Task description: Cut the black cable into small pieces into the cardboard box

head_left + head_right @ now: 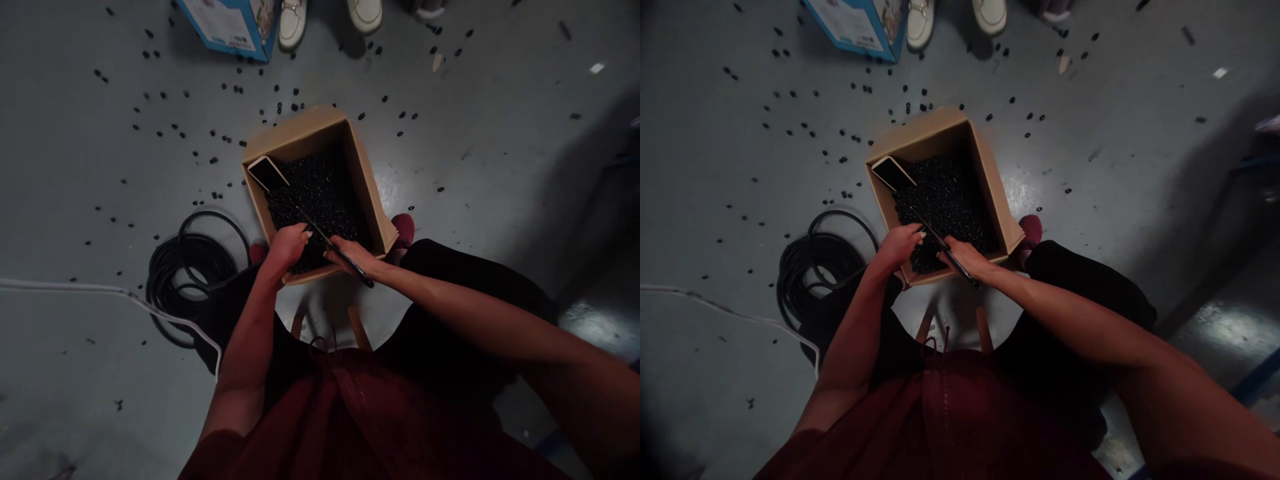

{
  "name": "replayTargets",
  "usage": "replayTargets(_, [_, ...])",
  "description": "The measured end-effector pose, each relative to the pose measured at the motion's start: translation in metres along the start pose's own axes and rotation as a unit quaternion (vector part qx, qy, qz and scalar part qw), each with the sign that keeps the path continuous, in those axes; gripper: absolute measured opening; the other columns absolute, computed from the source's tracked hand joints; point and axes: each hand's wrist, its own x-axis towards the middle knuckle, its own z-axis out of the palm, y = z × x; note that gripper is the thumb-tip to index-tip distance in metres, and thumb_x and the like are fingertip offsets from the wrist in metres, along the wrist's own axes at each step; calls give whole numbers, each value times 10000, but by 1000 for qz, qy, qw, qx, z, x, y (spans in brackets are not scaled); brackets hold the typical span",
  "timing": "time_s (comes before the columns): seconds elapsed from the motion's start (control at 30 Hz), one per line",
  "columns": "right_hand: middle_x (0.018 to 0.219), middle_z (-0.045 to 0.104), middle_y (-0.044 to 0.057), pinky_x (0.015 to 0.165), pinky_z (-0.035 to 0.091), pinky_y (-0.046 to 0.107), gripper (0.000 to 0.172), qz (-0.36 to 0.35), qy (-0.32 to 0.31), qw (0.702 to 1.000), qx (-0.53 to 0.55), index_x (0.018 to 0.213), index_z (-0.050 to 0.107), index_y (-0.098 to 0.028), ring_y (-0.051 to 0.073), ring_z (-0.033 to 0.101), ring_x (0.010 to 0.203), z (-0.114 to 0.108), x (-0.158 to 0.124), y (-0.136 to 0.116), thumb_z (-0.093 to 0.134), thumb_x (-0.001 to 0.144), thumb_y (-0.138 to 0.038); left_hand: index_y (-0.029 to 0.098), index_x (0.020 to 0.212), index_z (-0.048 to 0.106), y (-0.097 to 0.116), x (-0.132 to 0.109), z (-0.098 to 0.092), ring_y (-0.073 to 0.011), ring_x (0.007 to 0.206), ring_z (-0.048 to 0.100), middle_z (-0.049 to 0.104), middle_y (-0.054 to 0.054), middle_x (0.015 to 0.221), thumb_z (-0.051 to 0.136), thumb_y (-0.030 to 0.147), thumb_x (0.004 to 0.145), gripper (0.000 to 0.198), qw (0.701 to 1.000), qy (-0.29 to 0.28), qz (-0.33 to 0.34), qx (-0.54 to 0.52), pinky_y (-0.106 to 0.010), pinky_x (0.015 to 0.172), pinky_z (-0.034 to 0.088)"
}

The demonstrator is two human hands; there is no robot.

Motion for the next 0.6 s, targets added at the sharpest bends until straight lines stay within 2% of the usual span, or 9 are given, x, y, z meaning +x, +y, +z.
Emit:
replayTargets(0.17, [922,702,78,625,383,239,164,41,-29,998,-27,975,592,-194,209,637,811,3,-3,-7,497,906,-307,185,770,649,-5,2,8,-206,775,612,671,-85,781,482,214,894,210,998,-33,-14,44,-264,698,396])
replayTargets(0.37, [900,704,69,635,399,238,166,61,-40,997,-21,972,622,-192,203,648,788,4,-1,-8,512,895,-289,185,814,671,-11,3,11,-209,773,620,685,-96,823,462,241,898,231,993,-52,-14,108,-269,678,402])
replayTargets(0.5, [839,696,63,638,423,232,137,58,-26,998,-17,914,622,-184,196,656,771,4,-2,-9,515,895,-268,188,786,661,-15,4,13,-191,745,608,669,-74,765,470,229,888,220,996,-41,7,84,-254,675,410])
replayTargets(0.6, [743,663,40,551,443,240,139,72,-37,995,52,920,586,-185,170,625,597,3,-5,-9,498,914,-292,189,731,638,-15,4,13,-181,712,594,651,-60,728,493,218,878,209,1000,-21,5,-1,-253,681,411])
